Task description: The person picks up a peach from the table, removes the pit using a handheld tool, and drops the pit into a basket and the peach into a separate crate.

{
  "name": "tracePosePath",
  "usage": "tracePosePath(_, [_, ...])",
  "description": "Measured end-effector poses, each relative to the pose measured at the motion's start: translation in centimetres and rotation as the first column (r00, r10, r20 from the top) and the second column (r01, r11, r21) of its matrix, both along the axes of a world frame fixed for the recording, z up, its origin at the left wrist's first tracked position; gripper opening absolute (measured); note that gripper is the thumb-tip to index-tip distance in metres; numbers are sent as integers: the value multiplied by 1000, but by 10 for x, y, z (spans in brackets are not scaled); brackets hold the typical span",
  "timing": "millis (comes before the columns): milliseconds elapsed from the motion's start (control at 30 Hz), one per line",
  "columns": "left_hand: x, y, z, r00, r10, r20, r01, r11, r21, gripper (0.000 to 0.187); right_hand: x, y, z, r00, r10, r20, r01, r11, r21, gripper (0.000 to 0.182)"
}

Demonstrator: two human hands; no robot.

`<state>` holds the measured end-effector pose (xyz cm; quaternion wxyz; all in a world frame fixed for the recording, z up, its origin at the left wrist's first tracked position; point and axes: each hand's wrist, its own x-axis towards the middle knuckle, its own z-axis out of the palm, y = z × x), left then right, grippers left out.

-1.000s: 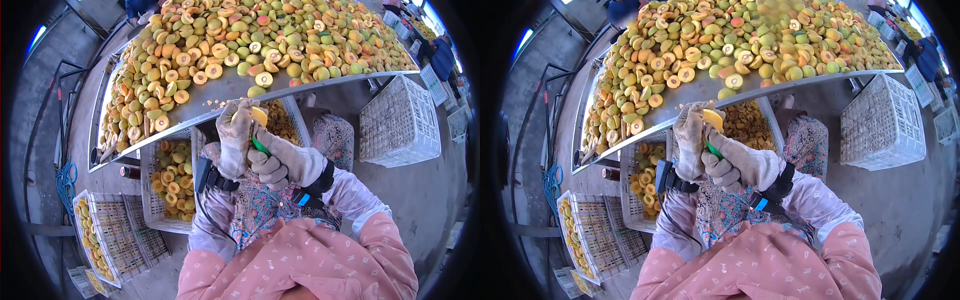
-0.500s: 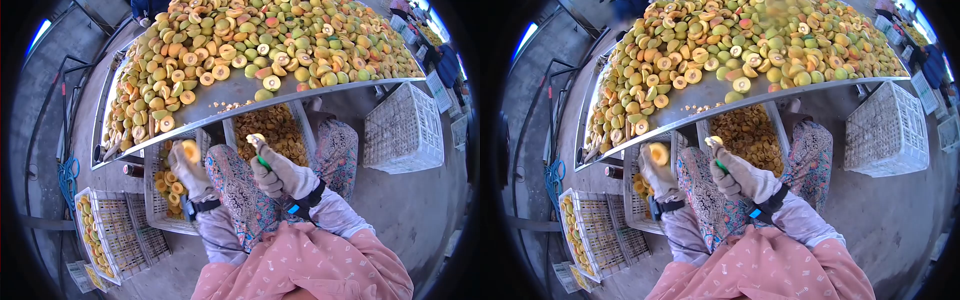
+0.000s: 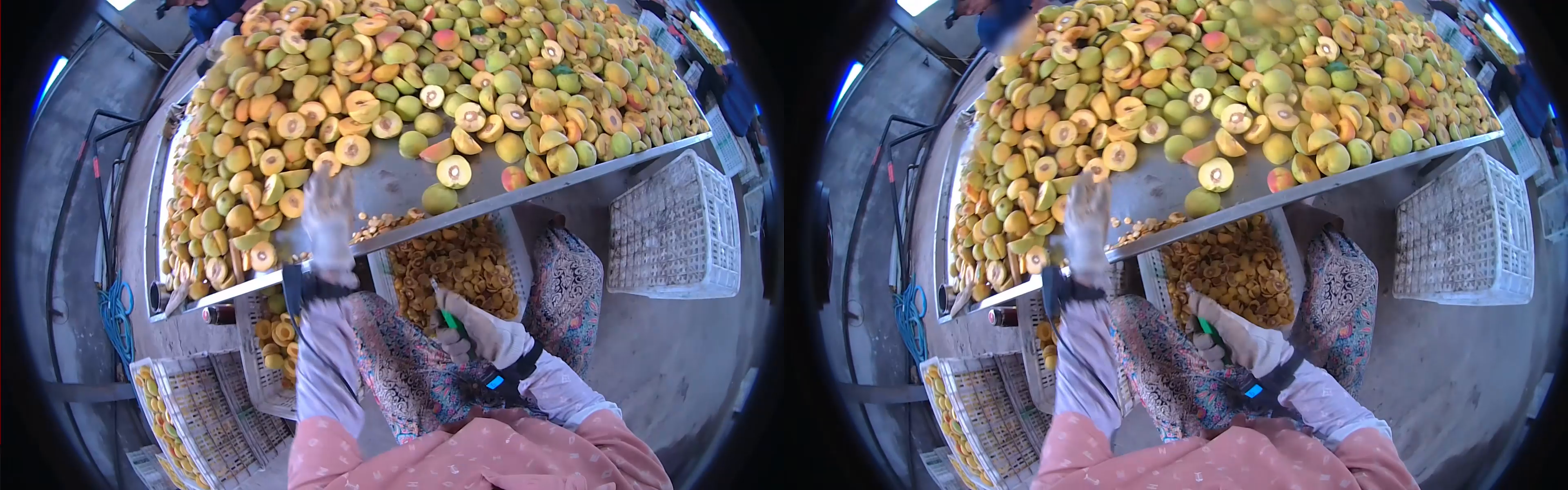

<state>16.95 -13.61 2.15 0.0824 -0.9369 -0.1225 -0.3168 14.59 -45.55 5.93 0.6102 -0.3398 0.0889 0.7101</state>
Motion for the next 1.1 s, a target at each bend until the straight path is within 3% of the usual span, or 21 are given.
tracePosePath(33, [34, -8, 25, 960, 271, -72, -271, 829, -489, 45, 4, -2, -3, 999, -13, 51, 16, 998, -59, 43])
tracePosePath(67, [62, 10, 18, 907, 380, -184, -422, 817, -392, 58, 6, -4, -8, 999, -28, 30, 30, 997, -76, 43])
tracePosePath(133, [97, 20, 1, 838, 500, -217, -516, 857, -18, 64, 3, -11, -22, 866, -93, 492, 76, 996, 54, 23])
tracePosePath(167, [111, 31, -22, 828, 517, -218, -520, 853, 48, 61, 4, -16, -40, 830, -31, 557, 76, 996, -57, 20])
tracePosePath(200, [116, 19, -19, 847, 499, -184, -520, 849, -89, 56, 6, -20, -37, 895, -45, 443, 99, 990, -99, 21])
tracePosePath(267, [112, -1, -16, 956, 246, -160, -255, 966, -35, 50, 11, -26, -32, 557, 196, 807, 106, 947, -304, 38])
tracePosePath(300, [104, -10, -12, 980, 60, -191, -119, 942, -314, 44, 6, -26, -44, 564, 196, 802, 111, 944, -309, 38])
tracePosePath(333, [95, -23, -5, 979, -122, -165, 6, 822, -570, 39, 0, -25, -65, 587, 125, 800, 175, 945, -276, 40])
tracePosePath(400, [75, -51, 13, 971, -199, -136, -2, 558, -830, 35, -5, -22, -61, 593, 65, 803, 229, 942, -246, 41])
tracePosePath(467, [42, -100, 50, 983, -119, 141, 159, 161, -974, 23, -4, -9, -10, 560, -13, 829, 225, 965, -137, 12])
tracePosePath(533, [-1, -122, 55, 867, -325, 377, 432, 112, -895, 21, -6, -6, 11, 580, -132, 804, 229, 973, -5, 13])
tracePosePath(600, [-28, -128, 30, 799, -476, 368, 566, 390, -726, 25, -11, -1, 24, 734, -474, 486, 377, 880, 289, 19])
tracePosePath(667, [-49, -159, 50, 912, -228, 340, 394, 261, -881, 18, -17, -3, 35, 641, -409, 650, 302, 912, 276, 26])
tracePosePath(700, [-64, -177, 83, 847, -304, 436, 531, 520, -670, 14, -21, -2, 38, 561, -344, 753, 307, 931, 197, 28])
tracePosePath(733, [-70, -186, 90, 844, -299, 445, 535, 531, -658, 14, -26, -2, 41, 473, -269, 839, 326, 938, 117, 30])
tracePosePath(800, [-80, -197, 100, 827, -199, 526, 562, 351, -749, 16, -37, -5, 50, 383, -177, 907, 304, 951, 57, 32])
tracePosePath(833, [-88, -197, 104, 874, -226, 431, 485, 344, -804, 43, -44, -5, 52, 316, -249, 915, 338, 931, 137, 32])
tracePosePath(867, [-93, -202, 107, 869, -227, 439, 494, 353, -795, 43, -50, -5, 55, 247, -320, 915, 369, 904, 217, 32])
tracePosePath(933, [-100, -220, 119, 806, -17, 591, 575, -215, -790, 42, -61, -7, 61, 153, -356, 922, 380, 883, 278, 32])
tracePosePath(1000, [-104, -229, 127, 794, 9, 608, 593, -236, -770, 42, -67, -9, 70, 61, -387, 920, 394, 856, 334, 32])
tracePosePath(1100, [-106, -234, 127, 754, 33, 656, 648, -198, -736, 34, -76, -15, 78, 163, -362, 918, 425, 866, 266, 33])
